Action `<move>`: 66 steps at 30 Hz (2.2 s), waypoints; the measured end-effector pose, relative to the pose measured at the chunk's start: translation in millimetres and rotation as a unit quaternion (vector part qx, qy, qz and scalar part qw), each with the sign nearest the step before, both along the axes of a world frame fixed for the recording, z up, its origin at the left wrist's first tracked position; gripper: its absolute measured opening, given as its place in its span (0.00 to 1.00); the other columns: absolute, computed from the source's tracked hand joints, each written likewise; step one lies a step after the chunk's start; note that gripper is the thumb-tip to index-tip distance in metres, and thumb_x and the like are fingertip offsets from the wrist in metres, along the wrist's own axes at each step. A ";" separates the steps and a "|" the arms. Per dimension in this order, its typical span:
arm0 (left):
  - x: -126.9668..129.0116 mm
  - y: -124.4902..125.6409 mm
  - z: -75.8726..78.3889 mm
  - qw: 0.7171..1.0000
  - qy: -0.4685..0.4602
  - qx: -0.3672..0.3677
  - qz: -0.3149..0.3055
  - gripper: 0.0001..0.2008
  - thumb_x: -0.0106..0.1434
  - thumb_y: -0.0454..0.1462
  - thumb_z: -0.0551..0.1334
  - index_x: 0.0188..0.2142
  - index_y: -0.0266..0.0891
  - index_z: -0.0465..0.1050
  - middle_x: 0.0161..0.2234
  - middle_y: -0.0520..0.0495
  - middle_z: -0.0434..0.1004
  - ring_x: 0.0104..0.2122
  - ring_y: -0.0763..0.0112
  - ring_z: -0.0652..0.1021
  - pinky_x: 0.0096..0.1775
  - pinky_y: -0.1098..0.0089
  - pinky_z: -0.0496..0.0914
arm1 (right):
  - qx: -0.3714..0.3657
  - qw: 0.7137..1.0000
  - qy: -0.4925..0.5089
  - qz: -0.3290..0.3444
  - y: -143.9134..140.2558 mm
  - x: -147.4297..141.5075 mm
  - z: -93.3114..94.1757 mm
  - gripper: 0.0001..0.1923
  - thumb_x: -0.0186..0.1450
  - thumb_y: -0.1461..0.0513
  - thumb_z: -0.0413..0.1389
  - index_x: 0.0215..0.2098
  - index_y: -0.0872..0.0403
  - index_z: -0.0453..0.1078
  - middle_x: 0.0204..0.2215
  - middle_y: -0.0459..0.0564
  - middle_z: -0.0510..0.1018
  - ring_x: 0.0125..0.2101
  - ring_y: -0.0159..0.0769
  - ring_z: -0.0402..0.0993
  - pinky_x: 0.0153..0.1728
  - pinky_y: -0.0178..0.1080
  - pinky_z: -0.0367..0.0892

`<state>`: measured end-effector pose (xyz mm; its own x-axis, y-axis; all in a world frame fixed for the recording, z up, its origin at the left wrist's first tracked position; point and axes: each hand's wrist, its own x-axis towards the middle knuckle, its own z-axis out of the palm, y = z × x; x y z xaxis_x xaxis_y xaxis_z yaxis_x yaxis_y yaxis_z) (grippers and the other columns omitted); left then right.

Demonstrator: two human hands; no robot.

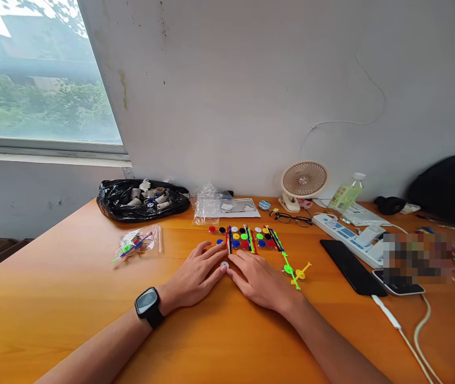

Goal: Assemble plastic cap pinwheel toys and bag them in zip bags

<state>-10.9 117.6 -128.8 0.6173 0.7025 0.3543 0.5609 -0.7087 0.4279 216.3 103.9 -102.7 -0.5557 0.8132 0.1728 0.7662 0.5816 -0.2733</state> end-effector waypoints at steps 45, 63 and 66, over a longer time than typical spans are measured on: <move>-3.2 2.7 -0.3 0.997 -0.067 -0.031 -0.024 0.08 0.70 0.42 0.66 0.46 0.45 0.82 0.41 0.45 0.81 0.43 0.60 0.78 0.48 0.61 0.74 | 0.004 0.999 0.044 -0.014 3.4 -5.5 -11.5 0.14 0.77 0.64 0.47 0.53 0.52 0.73 0.42 0.51 0.78 0.42 0.39 0.76 0.43 0.38 0.66; -2.3 2.6 0.5 0.997 -0.071 -0.033 -0.019 0.10 0.74 0.41 0.61 0.49 0.43 0.80 0.41 0.44 0.81 0.42 0.61 0.78 0.45 0.64 0.73 | 0.043 0.988 0.084 -0.124 13.5 -1.1 -21.6 0.08 0.74 0.65 0.51 0.39 0.51 0.71 0.38 0.48 0.79 0.35 0.37 0.76 0.34 0.36 0.60; -2.0 0.8 2.4 0.993 -0.094 -0.064 -0.011 0.10 0.73 0.41 0.61 0.48 0.42 0.79 0.40 0.45 0.81 0.40 0.63 0.78 0.43 0.65 0.72 | 0.053 0.979 0.130 -0.148 18.0 2.6 -23.5 0.07 0.72 0.65 0.51 0.37 0.52 0.69 0.34 0.48 0.79 0.31 0.37 0.74 0.32 0.37 0.60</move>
<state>-13.0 118.5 -126.3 0.5638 0.7369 0.3730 0.4482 -0.6523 0.6113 218.9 121.9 -126.2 -0.2238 0.9018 0.3696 0.8179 0.3800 -0.4321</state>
